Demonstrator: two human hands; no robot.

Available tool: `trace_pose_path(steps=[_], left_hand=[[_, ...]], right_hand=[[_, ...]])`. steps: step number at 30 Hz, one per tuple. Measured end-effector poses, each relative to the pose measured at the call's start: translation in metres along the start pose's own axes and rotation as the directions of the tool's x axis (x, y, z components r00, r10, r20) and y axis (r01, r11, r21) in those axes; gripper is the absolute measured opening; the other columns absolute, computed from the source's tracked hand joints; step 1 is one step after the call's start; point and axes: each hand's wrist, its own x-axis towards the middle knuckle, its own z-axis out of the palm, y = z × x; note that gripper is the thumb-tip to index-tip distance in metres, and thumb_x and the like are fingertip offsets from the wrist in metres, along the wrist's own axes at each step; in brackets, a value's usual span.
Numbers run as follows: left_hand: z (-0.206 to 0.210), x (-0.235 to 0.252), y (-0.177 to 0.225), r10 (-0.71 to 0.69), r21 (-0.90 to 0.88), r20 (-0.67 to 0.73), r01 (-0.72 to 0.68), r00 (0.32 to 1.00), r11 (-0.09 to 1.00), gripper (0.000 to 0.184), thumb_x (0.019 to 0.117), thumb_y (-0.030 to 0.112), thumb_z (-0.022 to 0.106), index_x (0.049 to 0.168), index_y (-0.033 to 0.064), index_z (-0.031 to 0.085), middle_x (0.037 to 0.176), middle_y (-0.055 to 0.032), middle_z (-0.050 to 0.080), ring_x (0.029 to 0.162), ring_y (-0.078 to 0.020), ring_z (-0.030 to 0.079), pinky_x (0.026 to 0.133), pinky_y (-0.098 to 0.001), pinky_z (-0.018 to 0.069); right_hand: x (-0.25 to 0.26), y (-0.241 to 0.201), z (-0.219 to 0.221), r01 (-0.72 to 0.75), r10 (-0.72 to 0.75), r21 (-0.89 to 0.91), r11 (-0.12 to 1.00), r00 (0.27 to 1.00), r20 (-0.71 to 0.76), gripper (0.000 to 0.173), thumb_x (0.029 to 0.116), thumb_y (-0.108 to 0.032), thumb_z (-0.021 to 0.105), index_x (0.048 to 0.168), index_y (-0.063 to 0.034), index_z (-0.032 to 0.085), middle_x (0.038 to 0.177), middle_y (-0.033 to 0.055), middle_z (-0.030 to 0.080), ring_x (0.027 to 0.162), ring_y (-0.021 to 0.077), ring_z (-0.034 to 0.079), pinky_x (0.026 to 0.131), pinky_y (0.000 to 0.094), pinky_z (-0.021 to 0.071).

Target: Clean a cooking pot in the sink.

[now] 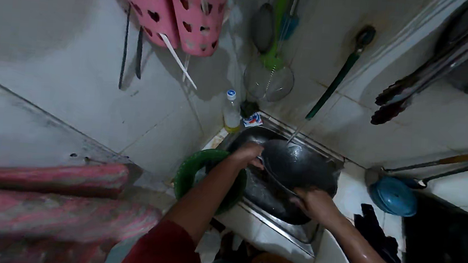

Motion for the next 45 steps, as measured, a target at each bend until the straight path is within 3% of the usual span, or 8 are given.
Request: trace_pose_path(steps=[2,6,12,17,23,27,33,45], left_hand=[[-0.012,0.001,0.004,0.011,-0.024,0.014,-0.01,1.0,1.0,0.039,0.1089,0.02,0.041,0.14,-0.0034,0.047,0.119,-0.0253,0.06,0.088,-0.0275,0.067,0.08,-0.0409,0.0572],[-0.037,-0.002,0.022,0.097,-0.178,0.018,-0.092,0.995,0.98,0.062,0.1095,0.051,0.029,0.153,0.007,0.036,0.123,-0.0245,0.064,0.087,-0.0284,0.069,0.08,-0.0426,0.0572],[-0.032,0.002,0.075,0.363,-0.07,-0.105,-0.371,0.926,0.926,0.041,0.1099,0.026,0.045,0.145,0.0062,0.049,0.135,-0.0192,0.059,0.103,-0.0283,0.066,0.086,-0.0446,0.0554],[-0.004,0.004,0.146,0.669,0.236,0.018,-0.653,0.743,0.719,0.042,0.1079,0.025,0.051,0.147,0.0076,0.052,0.147,-0.0163,0.054,0.133,-0.0316,0.054,0.109,-0.0516,0.0438],[0.044,-0.004,0.225,0.819,0.469,0.099,-0.752,0.565,0.463,0.047,0.1074,0.036,0.051,0.148,0.0129,0.053,0.145,-0.014,0.057,0.13,-0.0313,0.057,0.109,-0.0519,0.0451],[0.065,-0.011,0.247,0.821,0.51,0.013,-0.71,0.57,0.485,0.047,0.1062,0.043,0.051,0.138,0.0103,0.061,0.133,-0.0187,0.064,0.125,-0.0374,0.06,0.105,-0.0598,0.0449],[0.07,-0.013,0.255,0.855,0.624,-0.03,-0.659,0.517,0.42,0.042,0.1068,0.034,0.053,0.137,0.0066,0.061,0.134,-0.022,0.062,0.128,-0.0416,0.057,0.107,-0.0626,0.0414],[0.07,-0.005,0.268,0.84,0.624,-0.053,-0.639,0.54,0.45,0.034,0.1087,0.021,0.049,0.136,0.0043,0.062,0.132,-0.0266,0.062,0.127,-0.0458,0.055,0.107,-0.0652,0.0393]], right_hand=[[0.006,-0.006,-0.007,-0.016,0.022,0.078,0.997,0.997,-0.071,0.033,0.1067,-0.026,0.055,0.116,0.0016,0.07,0.098,0.0248,0.073,0.097,0.0448,0.071,0.088,0.0627,0.053],[0.032,0.002,-0.056,-0.169,0.253,0.456,0.874,0.959,-0.131,0.032,0.1042,-0.022,0.06,0.124,0.0031,0.067,0.106,0.0224,0.07,0.098,0.0321,0.067,0.094,0.0522,0.0522],[0.09,0.024,-0.084,-0.359,0.611,0.821,0.445,0.792,0.016,0.036,0.1079,-0.027,0.053,0.135,-0.0033,0.058,0.107,0.0145,0.064,0.085,0.0175,0.06,0.079,0.0362,0.052],[0.099,0.014,-0.071,-0.164,0.71,0.965,0.205,0.704,-0.031,0.031,0.1086,-0.022,0.051,0.129,-0.0005,0.058,0.101,0.0114,0.063,0.08,0.0153,0.06,0.072,0.0333,0.0525],[0.063,-0.001,-0.03,0.227,0.863,0.973,-0.043,0.499,-0.078,0.023,0.1045,-0.018,0.055,0.115,0.0009,0.064,0.091,0.0116,0.065,0.076,0.0175,0.062,0.068,0.0365,0.0542],[0.024,-0.01,-0.012,0.374,0.925,0.922,-0.102,0.377,-0.05,0.028,0.1068,-0.022,0.052,0.117,0.0017,0.065,0.096,0.0142,0.068,0.081,0.0201,0.066,0.073,0.0389,0.0566],[-0.01,-0.012,0.007,0.486,0.947,0.869,-0.098,0.315,-0.069,0.024,0.1048,-0.018,0.053,0.108,0.0022,0.066,0.092,0.0142,0.069,0.081,0.021,0.067,0.074,0.0396,0.0574],[-0.036,0.003,0.003,0.501,0.933,0.857,-0.123,0.353,-0.073,0.024,0.105,-0.018,0.053,0.1,0.0009,0.067,0.084,0.0112,0.069,0.076,0.0182,0.067,0.07,0.0362,0.0572]])
